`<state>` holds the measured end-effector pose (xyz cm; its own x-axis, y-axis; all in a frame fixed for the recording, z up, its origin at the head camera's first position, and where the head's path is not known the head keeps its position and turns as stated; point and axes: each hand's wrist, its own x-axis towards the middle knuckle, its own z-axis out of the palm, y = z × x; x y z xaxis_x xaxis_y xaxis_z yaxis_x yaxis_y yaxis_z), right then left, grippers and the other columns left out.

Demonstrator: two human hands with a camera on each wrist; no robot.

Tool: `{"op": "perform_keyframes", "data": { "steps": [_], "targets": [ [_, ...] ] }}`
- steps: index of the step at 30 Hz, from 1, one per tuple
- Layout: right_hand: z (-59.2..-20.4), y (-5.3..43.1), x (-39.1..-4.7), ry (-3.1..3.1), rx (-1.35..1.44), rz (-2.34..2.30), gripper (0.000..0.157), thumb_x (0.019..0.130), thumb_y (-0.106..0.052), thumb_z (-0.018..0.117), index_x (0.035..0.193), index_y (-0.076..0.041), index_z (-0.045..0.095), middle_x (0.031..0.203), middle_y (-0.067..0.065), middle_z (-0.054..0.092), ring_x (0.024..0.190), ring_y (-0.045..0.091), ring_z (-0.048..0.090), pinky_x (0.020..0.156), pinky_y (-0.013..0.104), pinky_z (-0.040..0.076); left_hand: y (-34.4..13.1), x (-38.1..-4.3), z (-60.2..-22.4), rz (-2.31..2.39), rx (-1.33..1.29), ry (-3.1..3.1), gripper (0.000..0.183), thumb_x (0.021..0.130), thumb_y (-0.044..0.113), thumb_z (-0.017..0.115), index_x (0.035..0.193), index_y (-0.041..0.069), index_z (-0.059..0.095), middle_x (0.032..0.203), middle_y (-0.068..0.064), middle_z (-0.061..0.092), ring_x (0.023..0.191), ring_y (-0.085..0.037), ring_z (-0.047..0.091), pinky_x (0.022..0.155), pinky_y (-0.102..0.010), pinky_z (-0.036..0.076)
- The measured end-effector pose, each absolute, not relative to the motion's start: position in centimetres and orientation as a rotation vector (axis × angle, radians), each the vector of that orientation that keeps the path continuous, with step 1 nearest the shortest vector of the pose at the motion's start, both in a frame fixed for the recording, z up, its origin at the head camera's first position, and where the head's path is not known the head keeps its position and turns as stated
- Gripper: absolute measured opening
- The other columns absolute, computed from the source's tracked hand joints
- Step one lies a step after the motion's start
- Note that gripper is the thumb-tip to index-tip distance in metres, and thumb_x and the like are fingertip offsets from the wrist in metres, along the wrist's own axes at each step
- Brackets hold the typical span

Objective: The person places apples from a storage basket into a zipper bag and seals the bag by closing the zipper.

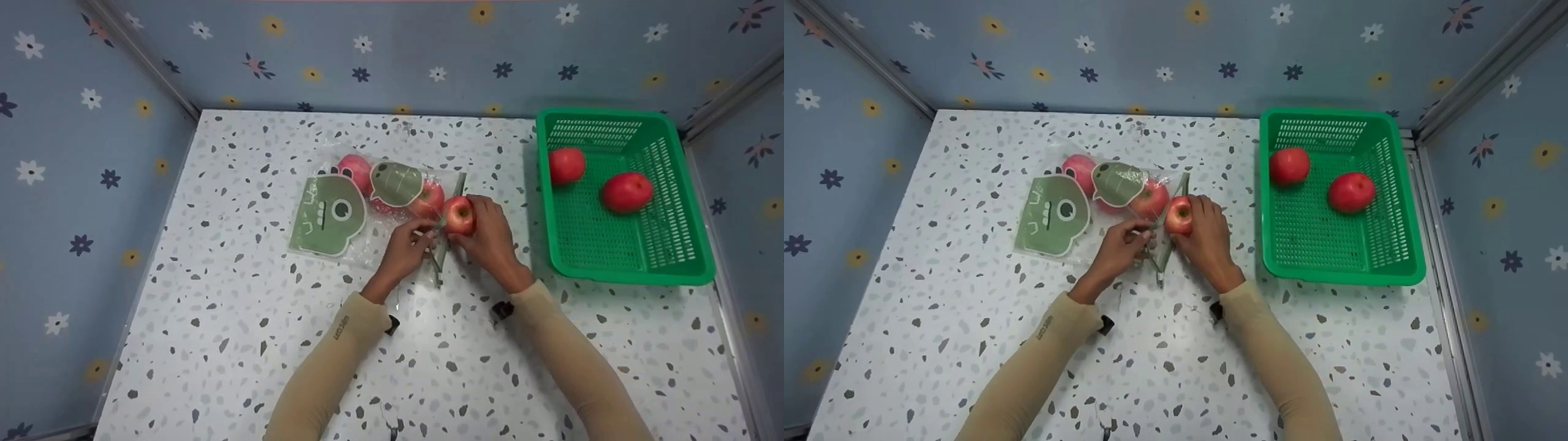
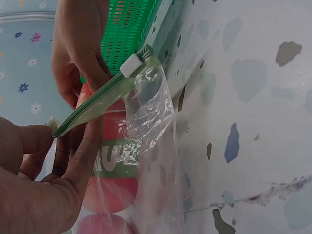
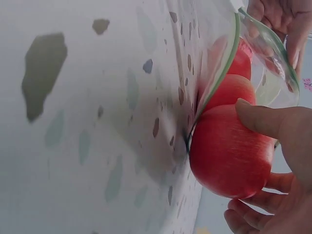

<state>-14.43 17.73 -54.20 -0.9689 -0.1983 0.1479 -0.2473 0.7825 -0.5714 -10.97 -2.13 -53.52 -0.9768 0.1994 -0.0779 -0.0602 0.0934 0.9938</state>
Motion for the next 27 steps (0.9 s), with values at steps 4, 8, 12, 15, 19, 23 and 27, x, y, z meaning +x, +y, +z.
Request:
{"op": "perform_keyframes", "data": {
  "steps": [4, 8, 12, 15, 19, 23, 27],
  "targets": [
    [-54.6, 17.4, -14.6, -2.865, 0.334, 0.966, 0.075, 0.082, -0.016, 0.092, 0.145, 0.002, 0.054, 0.139, 0.022, 0.059, 0.127, 0.039, 0.055, 0.111, 0.052, 0.045, -2.1, -11.0, -53.5, 1.968, 0.133, 2.181, 0.021, 0.106, -0.001, 0.057, 0.123, -0.005, 0.069, 0.104, -0.027, 0.069, 0.083, -0.016, 0.067, 0.072, -0.030, 0.063],
    [-55.0, 17.0, -14.7, -2.854, 0.302, 0.979, 0.077, 0.083, -0.017, 0.092, 0.147, 0.003, 0.052, 0.142, 0.023, 0.058, 0.130, 0.040, 0.054, 0.113, 0.052, 0.045, -2.1, -11.0, -53.6, 1.935, 0.118, 2.190, 0.022, 0.107, 0.001, 0.057, 0.125, -0.002, 0.070, 0.107, -0.020, 0.070, 0.083, -0.013, 0.066, 0.072, -0.028, 0.062],
    [-55.2, 16.6, -14.8, -2.836, 0.272, 1.005, 0.076, 0.084, -0.016, 0.090, 0.147, 0.002, 0.052, 0.142, 0.022, 0.058, 0.130, 0.038, 0.054, 0.114, 0.052, 0.044, -2.1, -11.0, -53.6, 1.920, 0.113, 2.194, 0.022, 0.108, 0.002, 0.058, 0.125, -0.001, 0.071, 0.108, -0.015, 0.070, 0.083, -0.013, 0.065, 0.072, -0.028, 0.062],
    [-55.4, 16.2, -14.9, -2.823, 0.252, 1.026, 0.074, 0.086, -0.016, 0.088, 0.147, 0.002, 0.052, 0.142, 0.021, 0.059, 0.130, 0.037, 0.055, 0.114, 0.051, 0.044, -2.1, -11.0, -53.5, 1.914, 0.111, 2.200, 0.022, 0.108, 0.002, 0.058, 0.125, -0.001, 0.071, 0.108, -0.015, 0.070, 0.083, -0.013, 0.065, 0.071, -0.028, 0.062],
    [-55.7, 15.8, -15.2, -2.795, 0.240, 1.058, 0.073, 0.086, -0.017, 0.089, 0.146, 0.002, 0.053, 0.140, 0.022, 0.060, 0.129, 0.038, 0.055, 0.114, 0.051, 0.043, -2.1, -11.0, -53.4, 1.915, 0.126, 2.209, 0.022, 0.107, 0.001, 0.058, 0.125, -0.002, 0.071, 0.107, -0.015, 0.070, 0.082, -0.014, 0.065, 0.070, -0.028, 0.061],
    [-56.0, 15.5, -15.3, -2.753, 0.234, 1.094, 0.071, 0.084, -0.014, 0.089, 0.144, 0.005, 0.054, 0.139, 0.024, 0.060, 0.130, 0.040, 0.055, 0.114, 0.052, 0.043, -2.1, -11.0, -53.4, 1.919, 0.158, 2.224, 0.022, 0.107, 0.000, 0.058, 0.125, -0.002, 0.071, 0.108, -0.016, 0.070, 0.082, -0.015, 0.064, 0.069, -0.028, 0.061],
    [-56.1, 15.2, -15.4, -2.731, 0.204, 1.141, 0.070, 0.086, -0.012, 0.087, 0.145, 0.005, 0.053, 0.141, 0.024, 0.060, 0.131, 0.039, 0.054, 0.115, 0.050, 0.043, -2.1, -10.9, -53.3, 1.908, 0.176, 2.237, 0.023, 0.107, 0.000, 0.058, 0.125, -0.001, 0.071, 0.109, -0.015, 0.070, 0.083, -0.015, 0.064, 0.069, -0.027, 0.060]
  ]
}}
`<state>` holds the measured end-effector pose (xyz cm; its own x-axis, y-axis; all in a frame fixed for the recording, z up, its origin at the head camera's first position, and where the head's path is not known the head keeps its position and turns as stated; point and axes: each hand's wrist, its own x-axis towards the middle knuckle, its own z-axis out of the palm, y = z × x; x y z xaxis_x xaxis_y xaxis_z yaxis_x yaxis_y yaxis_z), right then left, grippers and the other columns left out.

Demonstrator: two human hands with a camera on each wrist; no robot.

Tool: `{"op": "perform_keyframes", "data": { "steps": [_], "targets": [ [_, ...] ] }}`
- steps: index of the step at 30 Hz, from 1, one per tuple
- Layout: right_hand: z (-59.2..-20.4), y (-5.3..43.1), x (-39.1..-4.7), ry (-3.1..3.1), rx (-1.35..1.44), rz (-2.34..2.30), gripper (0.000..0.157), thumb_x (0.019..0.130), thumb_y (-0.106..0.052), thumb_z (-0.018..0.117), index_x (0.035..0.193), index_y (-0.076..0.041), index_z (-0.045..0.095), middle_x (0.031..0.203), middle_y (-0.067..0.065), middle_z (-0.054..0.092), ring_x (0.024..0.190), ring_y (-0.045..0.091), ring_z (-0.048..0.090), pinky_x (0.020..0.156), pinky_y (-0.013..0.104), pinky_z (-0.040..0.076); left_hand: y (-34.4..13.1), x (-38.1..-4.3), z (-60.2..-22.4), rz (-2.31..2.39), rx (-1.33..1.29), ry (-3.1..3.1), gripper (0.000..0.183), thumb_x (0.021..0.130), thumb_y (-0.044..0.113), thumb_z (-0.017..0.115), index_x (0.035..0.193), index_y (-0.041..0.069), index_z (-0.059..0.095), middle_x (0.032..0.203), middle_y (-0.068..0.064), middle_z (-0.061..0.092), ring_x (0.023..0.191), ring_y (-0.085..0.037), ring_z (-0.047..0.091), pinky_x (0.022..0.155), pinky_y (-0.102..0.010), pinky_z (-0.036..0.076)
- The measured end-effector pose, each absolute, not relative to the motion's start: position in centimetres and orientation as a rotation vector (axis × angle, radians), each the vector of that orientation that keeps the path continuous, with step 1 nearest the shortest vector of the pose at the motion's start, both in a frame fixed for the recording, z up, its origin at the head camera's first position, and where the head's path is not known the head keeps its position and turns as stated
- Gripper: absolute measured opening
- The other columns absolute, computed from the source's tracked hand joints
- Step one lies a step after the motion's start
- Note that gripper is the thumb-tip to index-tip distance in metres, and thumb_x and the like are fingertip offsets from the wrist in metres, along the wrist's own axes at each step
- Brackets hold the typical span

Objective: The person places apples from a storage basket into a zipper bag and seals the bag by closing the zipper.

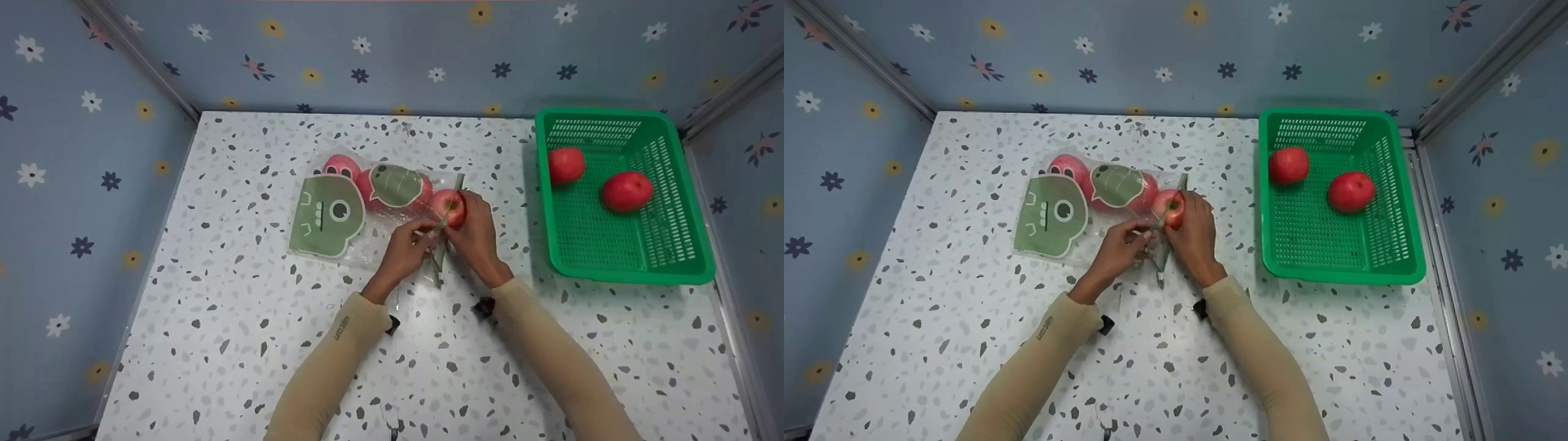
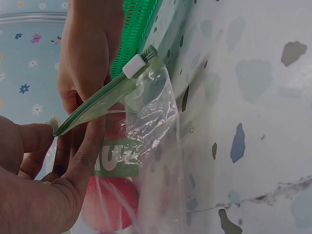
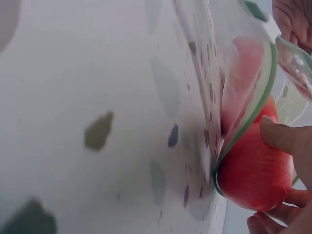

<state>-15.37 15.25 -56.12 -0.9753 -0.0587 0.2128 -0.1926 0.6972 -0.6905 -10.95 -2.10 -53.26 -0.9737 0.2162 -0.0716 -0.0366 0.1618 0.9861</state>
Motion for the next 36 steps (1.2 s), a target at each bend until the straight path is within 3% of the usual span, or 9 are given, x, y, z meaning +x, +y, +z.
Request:
{"op": "perform_keyframes", "data": {
  "steps": [9, 15, 23, 28, 36],
  "targets": [
    [-56.3, 14.5, -15.7, -2.639, 0.179, 1.200, 0.063, 0.088, -0.015, 0.086, 0.140, 0.006, 0.058, 0.132, 0.023, 0.066, 0.126, 0.037, 0.060, 0.113, 0.050, 0.046, -2.1, -11.0, -53.3, 1.914, 0.251, 2.251, 0.023, 0.108, 0.003, 0.057, 0.125, -0.001, 0.071, 0.111, -0.017, 0.070, 0.083, -0.023, 0.065, 0.070, -0.031, 0.059],
    [-56.5, 14.1, -16.1, -2.611, 0.164, 1.244, 0.059, 0.088, -0.016, 0.085, 0.136, 0.006, 0.059, 0.127, 0.022, 0.068, 0.121, 0.036, 0.063, 0.111, 0.048, 0.049, -2.0, -11.1, -53.4, 1.910, 0.312, 2.279, 0.021, 0.107, 0.003, 0.058, 0.123, -0.004, 0.071, 0.111, -0.019, 0.071, 0.083, -0.028, 0.067, 0.071, -0.027, 0.057],
    [-56.5, 13.4, -16.0, -2.684, 0.080, 1.203, 0.059, 0.091, -0.011, 0.080, 0.142, 0.005, 0.055, 0.134, 0.023, 0.065, 0.125, 0.037, 0.059, 0.115, 0.049, 0.043, -2.0, -11.2, -53.4, 1.904, 0.305, 2.273, 0.022, 0.107, 0.003, 0.058, 0.123, -0.005, 0.071, 0.108, -0.020, 0.071, 0.080, -0.018, 0.065, 0.069, -0.024, 0.056],
    [-56.6, 13.3, -16.1, -2.712, 0.065, 1.184, 0.063, 0.091, -0.019, 0.082, 0.143, 0.004, 0.055, 0.134, 0.021, 0.065, 0.125, 0.036, 0.059, 0.115, 0.050, 0.042, -1.9, -11.3, -53.5, 1.939, 0.311, 2.265, 0.021, 0.106, 0.000, 0.058, 0.121, -0.007, 0.071, 0.102, -0.022, 0.069, 0.075, -0.012, 0.061, 0.065, -0.022, 0.052],
    [-56.6, 13.5, -15.8, -2.786, 0.162, 1.062, 0.069, 0.087, -0.021, 0.088, 0.142, 0.006, 0.054, 0.136, 0.026, 0.060, 0.127, 0.043, 0.053, 0.114, 0.053, 0.041, -2.0, -11.3, -53.4, 1.932, 0.277, 2.267, 0.022, 0.106, 0.000, 0.057, 0.122, -0.006, 0.071, 0.104, -0.020, 0.069, 0.076, -0.016, 0.062, 0.065, -0.023, 0.053]
  ]
}}
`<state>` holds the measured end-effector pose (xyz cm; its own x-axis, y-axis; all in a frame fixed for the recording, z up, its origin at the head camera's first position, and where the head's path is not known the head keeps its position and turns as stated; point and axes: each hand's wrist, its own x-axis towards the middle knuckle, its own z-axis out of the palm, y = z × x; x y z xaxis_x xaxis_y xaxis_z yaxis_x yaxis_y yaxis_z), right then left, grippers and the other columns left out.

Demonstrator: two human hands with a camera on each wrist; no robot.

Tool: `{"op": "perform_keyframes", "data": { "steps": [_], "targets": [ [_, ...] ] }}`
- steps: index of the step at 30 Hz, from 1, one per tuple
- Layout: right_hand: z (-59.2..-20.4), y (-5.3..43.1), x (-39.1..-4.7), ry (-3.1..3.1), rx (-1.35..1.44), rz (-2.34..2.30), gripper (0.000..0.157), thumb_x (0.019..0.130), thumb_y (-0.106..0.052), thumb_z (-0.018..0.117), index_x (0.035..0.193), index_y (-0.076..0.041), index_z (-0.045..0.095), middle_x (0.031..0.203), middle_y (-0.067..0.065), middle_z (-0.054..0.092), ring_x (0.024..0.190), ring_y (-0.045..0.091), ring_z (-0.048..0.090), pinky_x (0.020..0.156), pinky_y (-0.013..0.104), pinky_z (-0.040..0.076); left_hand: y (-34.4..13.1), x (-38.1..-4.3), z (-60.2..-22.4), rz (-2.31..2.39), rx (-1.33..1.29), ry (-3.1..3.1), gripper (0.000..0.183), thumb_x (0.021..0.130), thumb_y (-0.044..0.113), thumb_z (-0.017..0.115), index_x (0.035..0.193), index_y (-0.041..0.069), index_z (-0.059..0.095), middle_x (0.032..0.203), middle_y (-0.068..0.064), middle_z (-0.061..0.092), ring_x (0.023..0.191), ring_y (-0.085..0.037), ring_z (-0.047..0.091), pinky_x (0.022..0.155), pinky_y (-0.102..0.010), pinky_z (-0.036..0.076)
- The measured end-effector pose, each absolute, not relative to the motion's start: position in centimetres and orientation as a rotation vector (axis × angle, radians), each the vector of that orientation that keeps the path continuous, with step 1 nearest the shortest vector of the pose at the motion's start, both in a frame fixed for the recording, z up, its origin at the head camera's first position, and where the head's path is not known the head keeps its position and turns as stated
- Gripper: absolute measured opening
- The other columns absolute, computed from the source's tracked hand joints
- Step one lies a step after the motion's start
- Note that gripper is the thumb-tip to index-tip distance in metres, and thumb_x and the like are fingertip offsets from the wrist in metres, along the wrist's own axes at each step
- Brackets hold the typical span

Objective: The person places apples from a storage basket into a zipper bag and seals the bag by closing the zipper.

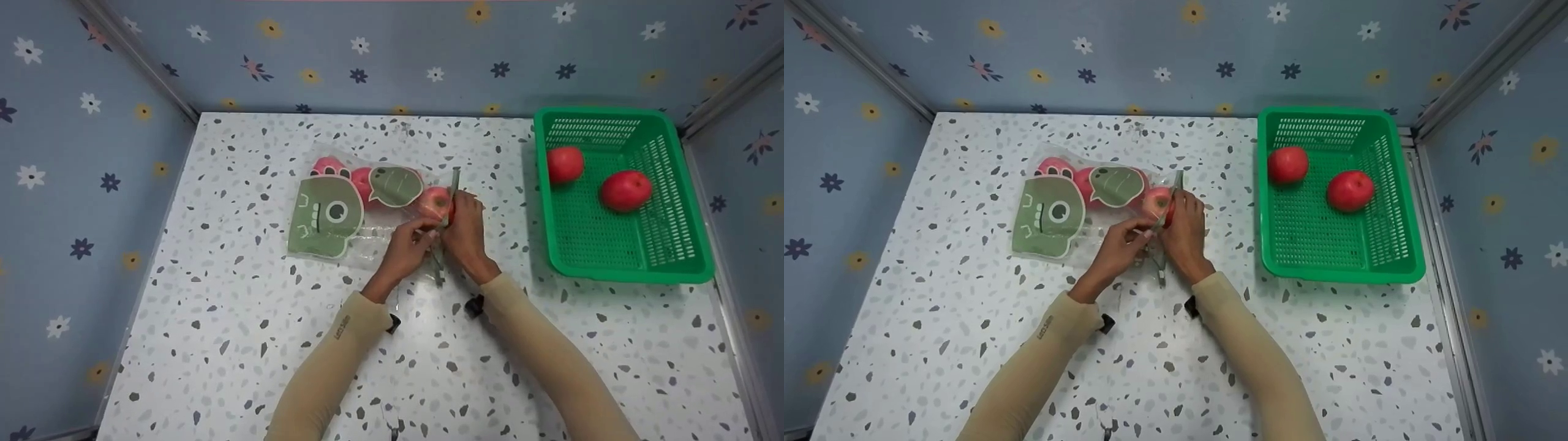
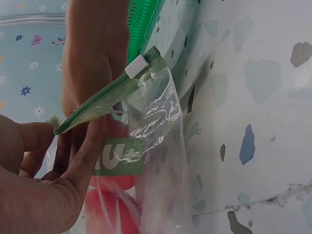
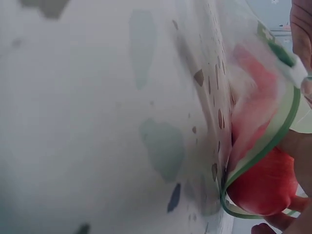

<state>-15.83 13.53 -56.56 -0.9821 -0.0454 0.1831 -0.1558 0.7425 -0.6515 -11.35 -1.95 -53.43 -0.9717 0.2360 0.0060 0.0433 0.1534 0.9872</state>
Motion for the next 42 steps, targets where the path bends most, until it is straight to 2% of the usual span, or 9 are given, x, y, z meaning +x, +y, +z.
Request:
{"op": "perform_keyframes", "data": {
  "steps": [7, 12, 17, 22, 29, 37, 42],
  "targets": [
    [-56.3, 14.5, -15.1, -2.794, 0.187, 1.230, 0.080, 0.085, -0.017, 0.091, 0.151, 0.003, 0.051, 0.145, 0.022, 0.059, 0.135, 0.040, 0.046, 0.114, 0.051, 0.042, -2.0, -11.4, -53.3, 1.875, 0.248, 2.298, 0.024, 0.106, 0.000, 0.058, 0.128, -0.005, 0.069, 0.117, -0.020, 0.070, 0.088, -0.023, 0.067, 0.072, -0.028, 0.059],
    [-56.4, 14.6, -14.9, -2.806, 0.212, 1.267, 0.072, 0.085, -0.014, 0.090, 0.145, 0.004, 0.054, 0.142, 0.022, 0.061, 0.133, 0.039, 0.048, 0.115, 0.052, 0.041, -2.0, -11.5, -53.2, 1.890, 0.241, 2.290, 0.025, 0.106, 0.000, 0.057, 0.129, -0.006, 0.068, 0.111, -0.020, 0.070, 0.085, -0.019, 0.066, 0.070, -0.025, 0.056],
    [-56.5, 14.3, -14.8, -2.789, 0.303, 1.339, 0.063, 0.085, -0.003, 0.086, 0.141, 0.004, 0.058, 0.140, 0.023, 0.062, 0.133, 0.041, 0.050, 0.116, 0.054, 0.040, -1.9, -11.6, -53.2, 1.918, 0.246, 2.288, 0.024, 0.105, -0.002, 0.058, 0.126, -0.008, 0.069, 0.106, -0.020, 0.069, 0.083, -0.014, 0.062, 0.068, -0.022, 0.051],
    [-56.6, 13.7, -14.7, -2.809, 0.313, 1.422, 0.063, 0.087, 0.001, 0.080, 0.145, 0.004, 0.058, 0.144, 0.023, 0.059, 0.140, 0.040, 0.047, 0.119, 0.053, 0.039, -1.9, -11.6, -53.4, 1.949, 0.283, 2.286, 0.022, 0.103, -0.005, 0.058, 0.121, -0.010, 0.069, 0.108, -0.021, 0.068, 0.085, -0.014, 0.061, 0.069, -0.021, 0.051],
    [-57.1, 13.3, -14.8, -2.764, 0.393, 1.439, 0.063, 0.085, 0.003, 0.079, 0.145, 0.003, 0.059, 0.141, 0.023, 0.062, 0.133, 0.043, 0.049, 0.117, 0.057, 0.039, -2.1, -11.5, -53.5, 1.978, 0.317, 2.287, 0.022, 0.103, -0.006, 0.058, 0.121, -0.011, 0.068, 0.113, -0.024, 0.067, 0.091, -0.018, 0.062, 0.074, -0.023, 0.051],
    [-57.2, 13.5, -14.7, -2.831, 0.432, 1.436, 0.060, 0.091, -0.009, 0.084, 0.145, 0.000, 0.060, 0.144, 0.017, 0.063, 0.138, 0.036, 0.048, 0.122, 0.051, 0.035, -2.2, -11.3, -53.4, 1.966, 0.319, 2.314, 0.022, 0.102, -0.006, 0.059, 0.121, -0.012, 0.069, 0.116, -0.026, 0.069, 0.100, -0.028, 0.066, 0.080, -0.025, 0.053],
    [-56.6, 14.5, -14.1, -2.871, 0.440, 1.348, 0.062, 0.092, -0.009, 0.084, 0.147, 0.001, 0.057, 0.144, 0.019, 0.062, 0.134, 0.037, 0.051, 0.117, 0.052, 0.041, -2.3, -11.3, -53.3, 1.953, 0.279, 2.285, 0.022, 0.104, -0.005, 0.058, 0.123, -0.010, 0.069, 0.115, -0.024, 0.069, 0.097, -0.022, 0.065, 0.078, -0.023, 0.053]
  ]
}}
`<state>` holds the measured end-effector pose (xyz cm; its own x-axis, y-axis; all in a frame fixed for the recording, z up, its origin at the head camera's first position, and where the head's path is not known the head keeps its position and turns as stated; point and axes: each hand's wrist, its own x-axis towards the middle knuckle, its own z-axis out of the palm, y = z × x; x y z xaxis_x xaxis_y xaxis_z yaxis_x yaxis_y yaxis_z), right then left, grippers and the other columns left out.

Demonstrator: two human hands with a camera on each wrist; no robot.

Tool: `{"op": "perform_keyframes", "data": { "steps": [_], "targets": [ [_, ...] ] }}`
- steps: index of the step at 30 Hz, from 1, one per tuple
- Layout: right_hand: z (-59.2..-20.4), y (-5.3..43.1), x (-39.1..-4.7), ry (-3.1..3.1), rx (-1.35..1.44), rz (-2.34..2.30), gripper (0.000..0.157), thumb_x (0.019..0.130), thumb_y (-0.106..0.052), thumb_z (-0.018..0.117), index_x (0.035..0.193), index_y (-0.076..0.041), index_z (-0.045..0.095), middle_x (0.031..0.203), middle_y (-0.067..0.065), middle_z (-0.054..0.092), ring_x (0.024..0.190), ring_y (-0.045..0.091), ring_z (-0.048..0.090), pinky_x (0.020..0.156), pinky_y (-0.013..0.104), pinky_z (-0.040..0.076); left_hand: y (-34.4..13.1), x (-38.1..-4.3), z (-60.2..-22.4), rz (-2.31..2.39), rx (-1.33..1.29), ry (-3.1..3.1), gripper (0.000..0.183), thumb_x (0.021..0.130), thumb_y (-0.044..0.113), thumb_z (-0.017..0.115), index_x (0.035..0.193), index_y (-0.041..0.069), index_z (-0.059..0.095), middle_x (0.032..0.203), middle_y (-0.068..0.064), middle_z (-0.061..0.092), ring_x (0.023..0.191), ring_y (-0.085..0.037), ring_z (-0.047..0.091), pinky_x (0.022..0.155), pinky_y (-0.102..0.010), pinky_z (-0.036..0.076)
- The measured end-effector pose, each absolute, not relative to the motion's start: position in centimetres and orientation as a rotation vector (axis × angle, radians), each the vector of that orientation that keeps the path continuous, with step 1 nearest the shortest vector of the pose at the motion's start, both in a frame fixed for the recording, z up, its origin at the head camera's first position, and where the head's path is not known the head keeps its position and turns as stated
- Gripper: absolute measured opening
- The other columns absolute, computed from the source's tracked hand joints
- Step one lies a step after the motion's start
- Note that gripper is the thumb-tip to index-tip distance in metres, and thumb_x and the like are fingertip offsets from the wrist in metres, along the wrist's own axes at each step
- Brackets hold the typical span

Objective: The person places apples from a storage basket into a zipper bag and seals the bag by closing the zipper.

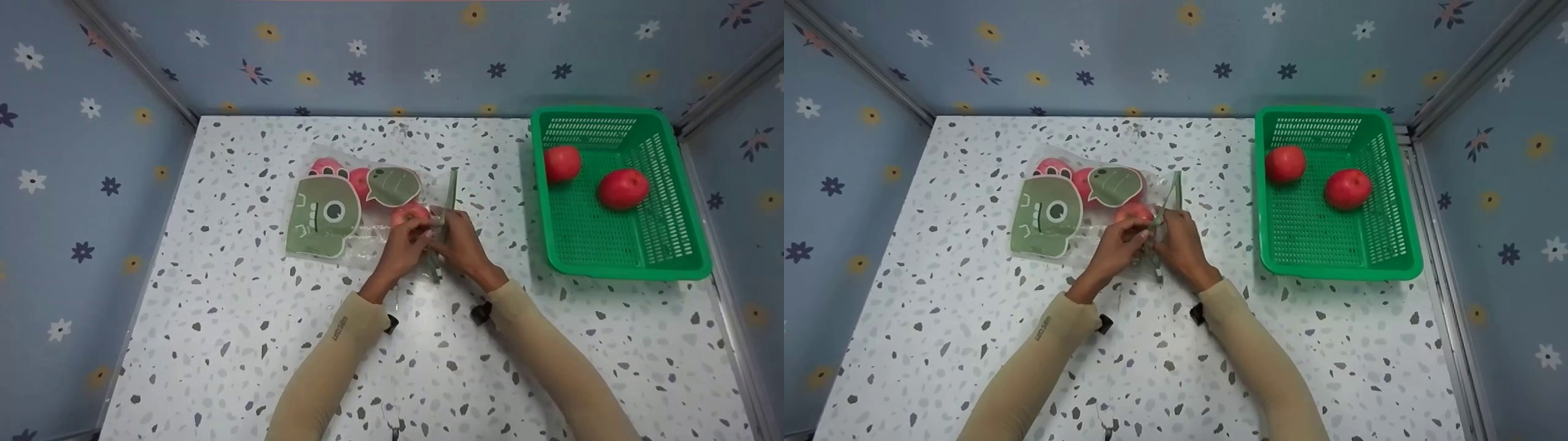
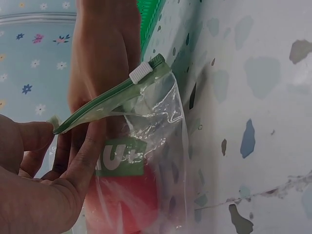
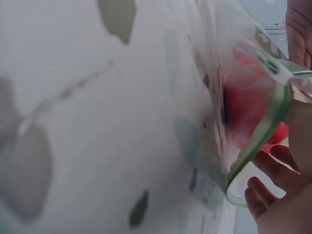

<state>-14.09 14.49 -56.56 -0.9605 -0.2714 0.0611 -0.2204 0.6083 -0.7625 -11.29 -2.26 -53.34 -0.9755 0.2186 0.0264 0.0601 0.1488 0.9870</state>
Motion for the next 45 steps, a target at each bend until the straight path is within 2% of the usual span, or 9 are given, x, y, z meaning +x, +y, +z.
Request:
{"op": "perform_keyframes", "data": {
  "steps": [5, 10, 19, 27, 33, 36, 40, 45],
  "targets": [
    [-55.4, 16.2, -13.5, 2.850, -0.449, -1.223, 0.057, 0.095, -0.013, 0.082, 0.144, 0.003, 0.059, 0.140, 0.021, 0.064, 0.129, 0.040, 0.055, 0.112, 0.053, 0.045, -2.3, -11.2, -53.2, 1.973, 0.210, 2.228, 0.022, 0.106, -0.004, 0.057, 0.123, -0.010, 0.069, 0.108, -0.022, 0.068, 0.088, -0.015, 0.065, 0.071, -0.021, 0.055],
    [-53.1, 17.8, -12.7, 2.894, -0.331, -1.141, 0.053, 0.095, -0.014, 0.081, 0.141, 0.002, 0.061, 0.137, 0.022, 0.065, 0.122, 0.040, 0.059, 0.104, 0.053, 0.050, -2.4, -11.1, -53.1, 1.991, 0.184, 2.204, 0.020, 0.105, -0.004, 0.058, 0.121, -0.010, 0.069, 0.105, -0.017, 0.066, 0.084, -0.012, 0.063, 0.069, -0.022, 0.057],
    [-48.7, 21.8, -11.7, 2.934, -0.319, -1.142, 0.047, 0.095, -0.006, 0.079, 0.136, 0.009, 0.062, 0.136, 0.029, 0.064, 0.128, 0.045, 0.056, 0.112, 0.057, 0.043, -2.6, -11.0, -53.1, 1.991, 0.174, 2.195, 0.020, 0.105, -0.003, 0.058, 0.121, -0.010, 0.068, 0.102, -0.020, 0.067, 0.083, -0.015, 0.064, 0.068, -0.026, 0.059],
    [-44.8, 26.6, -11.2, 2.990, -0.206, -1.135, 0.043, 0.098, -0.007, 0.075, 0.136, 0.008, 0.063, 0.137, 0.029, 0.062, 0.128, 0.046, 0.054, 0.109, 0.061, 0.042, -2.6, -11.0, -53.3, 1.937, 0.134, 2.184, 0.022, 0.106, -0.001, 0.058, 0.125, -0.005, 0.069, 0.113, -0.018, 0.067, 0.087, -0.018, 0.066, 0.073, -0.026, 0.060],
    [-43.2, 30.1, -12.0, 3.062, -0.149, -1.120, 0.042, 0.099, -0.009, 0.076, 0.135, 0.008, 0.063, 0.135, 0.029, 0.063, 0.123, 0.046, 0.055, 0.104, 0.061, 0.044, -2.7, -11.0, -53.3, 1.937, 0.126, 2.185, 0.023, 0.106, -0.002, 0.057, 0.126, -0.005, 0.069, 0.113, -0.018, 0.068, 0.087, -0.017, 0.066, 0.073, -0.027, 0.060],
    [-42.7, 31.8, -12.6, 3.082, -0.114, -1.065, 0.043, 0.100, -0.011, 0.074, 0.137, 0.009, 0.062, 0.130, 0.030, 0.063, 0.116, 0.045, 0.056, 0.097, 0.060, 0.045, -2.7, -11.0, -53.4, 1.938, 0.128, 2.187, 0.023, 0.106, -0.003, 0.057, 0.125, -0.005, 0.069, 0.112, -0.018, 0.067, 0.087, -0.016, 0.065, 0.072, -0.027, 0.060],
    [-42.1, 33.6, -13.2, 3.089, -0.069, -0.979, 0.045, 0.102, -0.012, 0.071, 0.138, 0.012, 0.060, 0.131, 0.035, 0.061, 0.116, 0.049, 0.055, 0.091, 0.062, 0.046, -2.6, -11.1, -53.5, 1.941, 0.135, 2.183, 0.024, 0.106, -0.003, 0.056, 0.126, -0.005, 0.069, 0.116, -0.018, 0.067, 0.088, -0.016, 0.065, 0.073, -0.027, 0.060],
    [-41.0, 35.6, -14.1, 3.081, -0.002, -0.865, 0.048, 0.103, -0.015, 0.069, 0.140, 0.012, 0.057, 0.138, 0.038, 0.056, 0.118, 0.052, 0.055, 0.085, 0.061, 0.048, -2.5, -11.0, -53.6, 1.960, 0.143, 2.169, 0.023, 0.106, -0.003, 0.056, 0.126, -0.006, 0.068, 0.118, -0.021, 0.067, 0.090, -0.028, 0.068, 0.074, -0.030, 0.060]
  ]
}}
